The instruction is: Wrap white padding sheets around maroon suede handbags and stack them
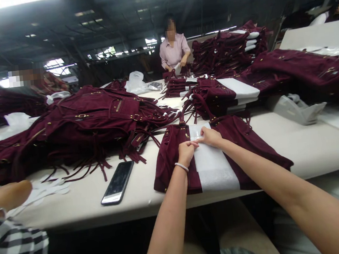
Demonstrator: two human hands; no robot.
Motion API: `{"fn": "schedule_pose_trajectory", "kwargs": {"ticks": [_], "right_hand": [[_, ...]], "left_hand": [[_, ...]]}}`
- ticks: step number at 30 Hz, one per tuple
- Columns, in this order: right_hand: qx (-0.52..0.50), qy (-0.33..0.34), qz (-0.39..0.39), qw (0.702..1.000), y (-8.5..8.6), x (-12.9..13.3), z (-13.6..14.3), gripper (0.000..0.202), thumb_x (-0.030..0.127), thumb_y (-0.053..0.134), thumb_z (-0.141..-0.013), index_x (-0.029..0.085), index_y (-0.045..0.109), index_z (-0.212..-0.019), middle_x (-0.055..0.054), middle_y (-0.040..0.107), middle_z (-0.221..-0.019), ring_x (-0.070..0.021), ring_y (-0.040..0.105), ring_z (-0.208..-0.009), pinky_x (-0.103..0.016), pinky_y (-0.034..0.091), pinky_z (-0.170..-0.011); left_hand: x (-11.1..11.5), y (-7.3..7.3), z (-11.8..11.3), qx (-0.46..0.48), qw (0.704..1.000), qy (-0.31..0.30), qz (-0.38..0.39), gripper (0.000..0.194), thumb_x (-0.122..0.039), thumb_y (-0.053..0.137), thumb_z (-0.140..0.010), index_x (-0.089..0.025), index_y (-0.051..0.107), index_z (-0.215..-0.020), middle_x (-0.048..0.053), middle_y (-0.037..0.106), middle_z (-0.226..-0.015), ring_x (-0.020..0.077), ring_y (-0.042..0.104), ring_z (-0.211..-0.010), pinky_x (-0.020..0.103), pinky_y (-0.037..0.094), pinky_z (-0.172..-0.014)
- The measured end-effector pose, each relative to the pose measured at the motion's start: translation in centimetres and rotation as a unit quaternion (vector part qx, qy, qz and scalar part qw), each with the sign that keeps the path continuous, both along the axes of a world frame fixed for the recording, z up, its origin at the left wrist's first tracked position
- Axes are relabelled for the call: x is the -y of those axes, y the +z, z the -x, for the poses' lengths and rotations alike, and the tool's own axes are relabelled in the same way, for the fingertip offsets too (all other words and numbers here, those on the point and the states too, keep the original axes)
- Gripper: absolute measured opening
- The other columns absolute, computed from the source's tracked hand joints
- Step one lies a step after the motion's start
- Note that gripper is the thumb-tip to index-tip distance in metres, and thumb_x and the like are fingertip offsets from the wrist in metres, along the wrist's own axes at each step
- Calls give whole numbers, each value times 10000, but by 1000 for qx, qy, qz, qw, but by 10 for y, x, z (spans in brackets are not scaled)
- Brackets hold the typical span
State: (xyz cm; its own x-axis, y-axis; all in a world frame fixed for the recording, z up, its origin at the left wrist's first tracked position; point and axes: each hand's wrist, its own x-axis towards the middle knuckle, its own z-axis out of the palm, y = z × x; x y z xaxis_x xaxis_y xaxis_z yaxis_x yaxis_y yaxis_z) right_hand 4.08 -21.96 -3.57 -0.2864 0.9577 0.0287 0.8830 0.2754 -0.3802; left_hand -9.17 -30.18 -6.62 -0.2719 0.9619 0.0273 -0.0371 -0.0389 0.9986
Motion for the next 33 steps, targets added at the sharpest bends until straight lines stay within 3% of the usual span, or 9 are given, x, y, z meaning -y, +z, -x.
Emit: {"fn": "schedule_pose_trajectory", "kwargs": {"ticks": [7, 11, 13, 16, 20, 25, 33], "right_hand": [[-77, 64, -34, 994, -6, 22, -20, 371, 327, 729, -759, 226, 548, -1067, 8, 674, -890, -156, 628, -790, -246, 461, -700], [-114, 122, -162, 973, -23, 34, -29, 345, 289, 548, -887, 186, 570, -1215, -98, 637, -1217, -212, 576, -1142, -336, 454, -979], [-66, 189, -165, 966, -28, 36, -28, 435, 324, 439, -947, 167, 523, -1343, -120, 546, -1390, -226, 451, -1328, -392, 340, -1120], [14, 251, -118, 961, -28, 34, -24, 530, 399, 293, -999, 155, 459, -1439, -109, 420, -1509, -227, 318, -1429, -445, 205, -1191], [58, 258, -89, 960, -23, 30, -23, 623, 508, 219, -1001, 164, 388, -1493, -99, 319, -1560, -230, 245, -1459, -463, 128, -1205], [70, 246, -68, 964, -20, 18, -18, 626, 503, 209, -1003, 168, 339, -1516, -94, 245, -1587, -235, 196, -1474, -492, 61, -1203], [43, 218, -47, 974, -18, 16, -11, 562, 443, 207, -1011, 219, 383, -1497, -57, 296, -1573, -241, 200, -1473, -552, 78, -1187]], "left_hand": [[-1, 2, 0, 30, 1000, 6, 6, 141, -67, 589, -623, -139, 683, -546, 119, 742, -901, 203, 687, -884, 361, 536, -877], [-3, 1, 0, 44, 999, 13, 15, 128, -63, 597, -625, -132, 683, -560, 124, 742, -876, 204, 693, -867, 379, 539, -886], [-5, 0, 0, 52, 998, 14, 18, 106, -69, 614, -629, -129, 676, -567, 124, 743, -876, 200, 696, -858, 378, 543, -887], [-6, 0, 0, 58, 998, 14, 21, 102, -77, 620, -638, -131, 664, -563, 118, 744, -867, 194, 698, -847, 369, 550, -880], [-7, -2, 1, 51, 998, 19, 27, 123, -72, 598, -644, -139, 668, -568, 104, 744, -857, 193, 693, -851, 355, 551, -871], [-9, -7, 3, 41, 998, 21, 35, 156, -43, 583, -645, -145, 700, -651, 66, 737, -839, 178, 685, -861, 339, 530, -910], [-7, -1, 0, 20, 999, 36, 34, 152, -51, 571, -640, -141, 683, -591, 56, 713, -726, 159, 671, -772, 344, 530, -886]]}}
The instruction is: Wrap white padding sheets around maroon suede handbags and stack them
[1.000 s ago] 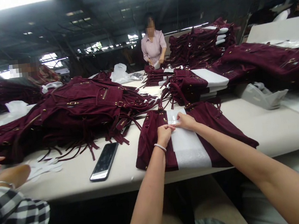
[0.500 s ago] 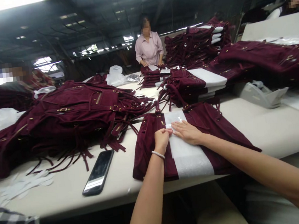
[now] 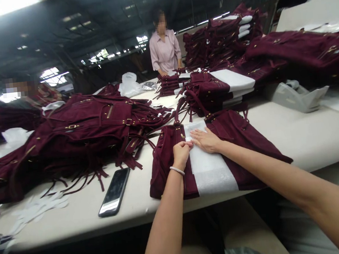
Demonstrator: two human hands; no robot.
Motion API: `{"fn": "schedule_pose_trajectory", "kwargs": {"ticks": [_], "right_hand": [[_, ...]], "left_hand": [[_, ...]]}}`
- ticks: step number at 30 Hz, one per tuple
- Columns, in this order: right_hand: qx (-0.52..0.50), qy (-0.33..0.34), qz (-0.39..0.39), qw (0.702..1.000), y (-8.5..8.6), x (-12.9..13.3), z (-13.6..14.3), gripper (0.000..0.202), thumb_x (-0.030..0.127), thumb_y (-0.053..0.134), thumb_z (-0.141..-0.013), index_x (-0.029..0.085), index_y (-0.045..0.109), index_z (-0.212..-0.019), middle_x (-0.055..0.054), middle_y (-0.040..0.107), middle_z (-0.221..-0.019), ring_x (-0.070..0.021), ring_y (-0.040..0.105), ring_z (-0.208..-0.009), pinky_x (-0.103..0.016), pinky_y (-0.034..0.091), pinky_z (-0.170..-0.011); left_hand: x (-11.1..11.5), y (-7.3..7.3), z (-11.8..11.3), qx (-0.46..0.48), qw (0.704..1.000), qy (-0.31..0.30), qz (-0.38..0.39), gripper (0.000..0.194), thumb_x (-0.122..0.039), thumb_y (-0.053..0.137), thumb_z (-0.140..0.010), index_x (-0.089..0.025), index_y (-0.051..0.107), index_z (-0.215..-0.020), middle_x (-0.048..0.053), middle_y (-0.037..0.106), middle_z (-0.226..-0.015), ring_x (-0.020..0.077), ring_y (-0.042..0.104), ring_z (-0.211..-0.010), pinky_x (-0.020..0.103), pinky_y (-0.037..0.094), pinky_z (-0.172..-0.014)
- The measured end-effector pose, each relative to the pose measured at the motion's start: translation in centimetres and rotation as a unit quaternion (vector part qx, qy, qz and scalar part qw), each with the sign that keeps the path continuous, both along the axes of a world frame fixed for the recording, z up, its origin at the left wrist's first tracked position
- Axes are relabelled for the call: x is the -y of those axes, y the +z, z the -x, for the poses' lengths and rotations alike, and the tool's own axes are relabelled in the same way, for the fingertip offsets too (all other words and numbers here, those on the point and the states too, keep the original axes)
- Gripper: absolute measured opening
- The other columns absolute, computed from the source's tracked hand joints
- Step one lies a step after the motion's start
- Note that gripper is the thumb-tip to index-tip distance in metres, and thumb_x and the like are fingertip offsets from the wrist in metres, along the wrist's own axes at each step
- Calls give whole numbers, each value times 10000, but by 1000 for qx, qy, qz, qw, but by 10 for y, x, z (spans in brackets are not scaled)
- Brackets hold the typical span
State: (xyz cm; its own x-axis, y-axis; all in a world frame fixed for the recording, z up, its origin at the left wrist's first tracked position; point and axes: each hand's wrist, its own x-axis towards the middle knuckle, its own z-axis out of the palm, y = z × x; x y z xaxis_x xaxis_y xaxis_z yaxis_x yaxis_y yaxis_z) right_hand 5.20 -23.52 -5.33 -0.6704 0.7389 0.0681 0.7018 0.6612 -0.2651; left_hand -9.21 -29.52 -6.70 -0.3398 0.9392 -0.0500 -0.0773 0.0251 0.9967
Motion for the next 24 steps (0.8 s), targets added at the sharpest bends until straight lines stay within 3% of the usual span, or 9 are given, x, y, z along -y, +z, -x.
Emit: {"fn": "schedule_pose_trajectory", "kwargs": {"ticks": [8, 17, 21, 24], "right_hand": [[9, 35, -9, 999, 8, 39, -15, 565, 440, 184, -1018, 222, 365, -1506, -58, 329, -1559, -270, 207, -1469, -593, 79, -1172], [-12, 12, -19, 1000, 18, 79, -10, 531, 386, 275, -1017, 128, 431, -1454, -129, 415, -1507, -290, 296, -1434, -609, 160, -1153], [-50, 22, -24, 998, 23, 115, -10, 465, 367, 329, -1016, 106, 581, -1306, -172, 546, -1389, -294, 411, -1369, -600, 192, -1146], [-108, 100, -1, 989, 34, 155, -33, 421, 357, 330, -1023, 160, 673, -1167, -118, 675, -1219, -252, 563, -1227, -551, 272, -1135]], "left_hand": [[1, 5, 0, 31, 1000, -4, 2, 87, -52, 620, -594, -118, 677, -582, 95, 728, -757, 181, 685, -801, 360, 535, -894], [6, 14, -1, 46, 999, -10, 11, 111, 4, 604, -585, -100, 640, -568, 102, 702, -720, 190, 695, -816, 400, 513, -964], [6, 19, -6, 14, 1000, -7, 15, 145, 23, 558, -588, -107, 616, -558, 106, 703, -741, 187, 691, -820, 401, 527, -944], [15, 26, -7, -30, 999, -10, 9, 153, 11, 542, -614, -118, 613, -571, 102, 705, -758, 186, 687, -829, 400, 528, -941]]}}
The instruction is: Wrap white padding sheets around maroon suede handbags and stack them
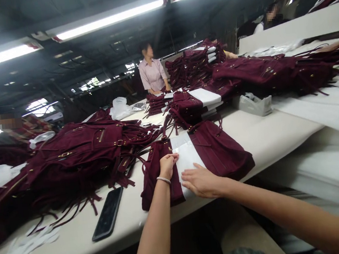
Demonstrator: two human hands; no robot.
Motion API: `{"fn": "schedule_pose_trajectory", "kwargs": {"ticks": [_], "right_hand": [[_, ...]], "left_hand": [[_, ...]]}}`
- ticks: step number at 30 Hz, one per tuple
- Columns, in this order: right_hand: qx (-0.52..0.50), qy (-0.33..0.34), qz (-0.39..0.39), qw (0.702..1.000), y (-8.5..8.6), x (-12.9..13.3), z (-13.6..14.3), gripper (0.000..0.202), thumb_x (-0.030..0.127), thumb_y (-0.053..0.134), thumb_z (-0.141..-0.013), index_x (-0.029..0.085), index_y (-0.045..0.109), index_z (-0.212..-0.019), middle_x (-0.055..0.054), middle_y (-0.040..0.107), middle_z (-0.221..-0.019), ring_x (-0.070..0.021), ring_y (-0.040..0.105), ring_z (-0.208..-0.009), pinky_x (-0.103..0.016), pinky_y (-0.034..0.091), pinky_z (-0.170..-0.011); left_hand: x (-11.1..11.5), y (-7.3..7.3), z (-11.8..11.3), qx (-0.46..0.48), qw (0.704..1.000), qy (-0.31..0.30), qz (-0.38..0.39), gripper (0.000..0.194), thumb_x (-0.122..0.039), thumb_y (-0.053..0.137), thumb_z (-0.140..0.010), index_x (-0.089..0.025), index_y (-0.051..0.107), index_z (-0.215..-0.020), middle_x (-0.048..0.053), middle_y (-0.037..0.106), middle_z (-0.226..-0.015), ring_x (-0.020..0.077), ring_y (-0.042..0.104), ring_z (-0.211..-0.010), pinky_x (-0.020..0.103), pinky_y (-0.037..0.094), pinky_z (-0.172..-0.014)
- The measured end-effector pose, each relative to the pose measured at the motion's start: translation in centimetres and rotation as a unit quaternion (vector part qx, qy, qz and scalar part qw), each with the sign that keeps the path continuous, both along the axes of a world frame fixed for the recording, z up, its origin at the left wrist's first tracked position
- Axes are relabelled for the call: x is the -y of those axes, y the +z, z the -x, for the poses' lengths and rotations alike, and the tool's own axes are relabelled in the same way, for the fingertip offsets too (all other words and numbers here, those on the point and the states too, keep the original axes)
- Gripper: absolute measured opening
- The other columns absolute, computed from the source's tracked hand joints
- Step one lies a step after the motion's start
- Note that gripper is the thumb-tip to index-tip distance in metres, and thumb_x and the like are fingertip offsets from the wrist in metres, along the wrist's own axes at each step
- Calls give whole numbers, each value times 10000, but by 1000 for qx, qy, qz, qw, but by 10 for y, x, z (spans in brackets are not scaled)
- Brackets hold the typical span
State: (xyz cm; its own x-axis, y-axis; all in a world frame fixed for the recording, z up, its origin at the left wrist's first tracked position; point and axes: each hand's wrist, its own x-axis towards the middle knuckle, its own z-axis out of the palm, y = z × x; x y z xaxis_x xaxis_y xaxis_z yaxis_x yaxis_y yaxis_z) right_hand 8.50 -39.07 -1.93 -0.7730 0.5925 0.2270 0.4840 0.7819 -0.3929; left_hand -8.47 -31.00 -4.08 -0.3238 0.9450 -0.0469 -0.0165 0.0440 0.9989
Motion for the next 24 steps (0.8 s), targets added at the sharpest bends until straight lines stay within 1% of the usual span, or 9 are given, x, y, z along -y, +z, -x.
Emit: {"fn": "schedule_pose_trajectory", "kwargs": {"ticks": [2, 3, 5, 8, 10, 12, 16, 19, 24], "right_hand": [[-69, 39, 29, 996, 8, 23, -31, 388, 364, 350, -1024, 227, 692, -1146, -52, 715, -1145, -199, 628, -1128, -470, 342, -1123], [-112, 25, 35, 993, 11, 29, -50, 364, 371, 377, -1018, 250, 692, -1154, -31, 719, -1138, -182, 640, -1107, -429, 368, -1115], [-203, -77, 8, 976, 15, 31, -93, 329, 387, 449, -992, 256, 686, -1178, -26, 708, -1170, -187, 629, -1133, -386, 401, -1097], [-251, -315, -49, 914, 18, 10, -149, 383, 453, 504, -946, 228, 673, -1206, -57, 683, -1217, -239, 635, -1119, -388, 467, -1024], [-178, -430, -24, 885, 17, -10, -169, 489, 529, 507, -918, 199, 643, -1252, -91, 670, -1236, -270, 668, -1035, -403, 510, -938], [-68, -457, 22, 887, 14, -24, -174, 567, 584, 469, -916, 182, 618, -1286, -114, 665, -1241, -283, 670, -1022, -399, 510, -902], [95, -424, 66, 898, 15, -30, -155, 573, 624, 430, -915, 189, 673, -1198, -127, 691, -1167, -299, 643, -1071, -388, 483, -894], [154, -452, 70, 876, 25, -29, -141, 577, 664, 442, -889, 203, 711, -1111, -134, 705, -1097, -317, 655, -1003, -411, 488, -837], [217, -465, 56, 857, 48, -55, -121, 649, 694, 434, -881, 129, 724, -1011, -208, 697, -1016, -319, 663, -964, -387, 494, -797]], "left_hand": [[18, 7, 3, -32, 999, -5, -2, 152, -9, 548, -641, -125, 645, -622, 94, 705, -769, 202, 682, -837, 434, 516, -956], [32, 10, 7, -59, 998, -9, -10, 155, -27, 558, -662, -133, 670, -667, 90, 708, -801, 213, 676, -863, 451, 500, -978], [64, 17, 18, -158, 986, -9, -56, 165, -86, 579, -726, -164, 710, -787, 86, 710, -944, 235, 650, -977, 462, 441, -1050], [107, 27, 42, -441, 872, 80, -195, 215, -228, 510, -871, -184, 691, -978, 112, 627, -1215, 258, 554, -1187, 445, 372, -1114], [121, 33, 59, -545, 799, 173, -185, 314, -329, 493, -906, -139, 645, -1104, 170, 560, -1299, 304, 477, -1272, 480, 342, -1122], [124, 37, 73, -576, 783, 219, -88, 449, -426, 532, -880, -100, 600, -1182, 207, 572, -1263, 347, 493, -1239, 504, 373, -1075], [118, 39, 84, -552, 818, 116, 117, 409, -502, 515, -852, -145, 655, -995, 148, 691, -978, 323, 637, -966, 417, 486, -884], [118, 42, 83, -577, 800, 82, 139, 385, -506, 448, -877, -173, 640, -893, 148, 701, -964, 322, 650, -968, 385, 477, -867], [99, 56, 83, -633, 740, 26, 226, 500, -580, 397, -883, -149, 645, -940, 197, 705, -967, 384, 657, -976, 417, 489, -805]]}}
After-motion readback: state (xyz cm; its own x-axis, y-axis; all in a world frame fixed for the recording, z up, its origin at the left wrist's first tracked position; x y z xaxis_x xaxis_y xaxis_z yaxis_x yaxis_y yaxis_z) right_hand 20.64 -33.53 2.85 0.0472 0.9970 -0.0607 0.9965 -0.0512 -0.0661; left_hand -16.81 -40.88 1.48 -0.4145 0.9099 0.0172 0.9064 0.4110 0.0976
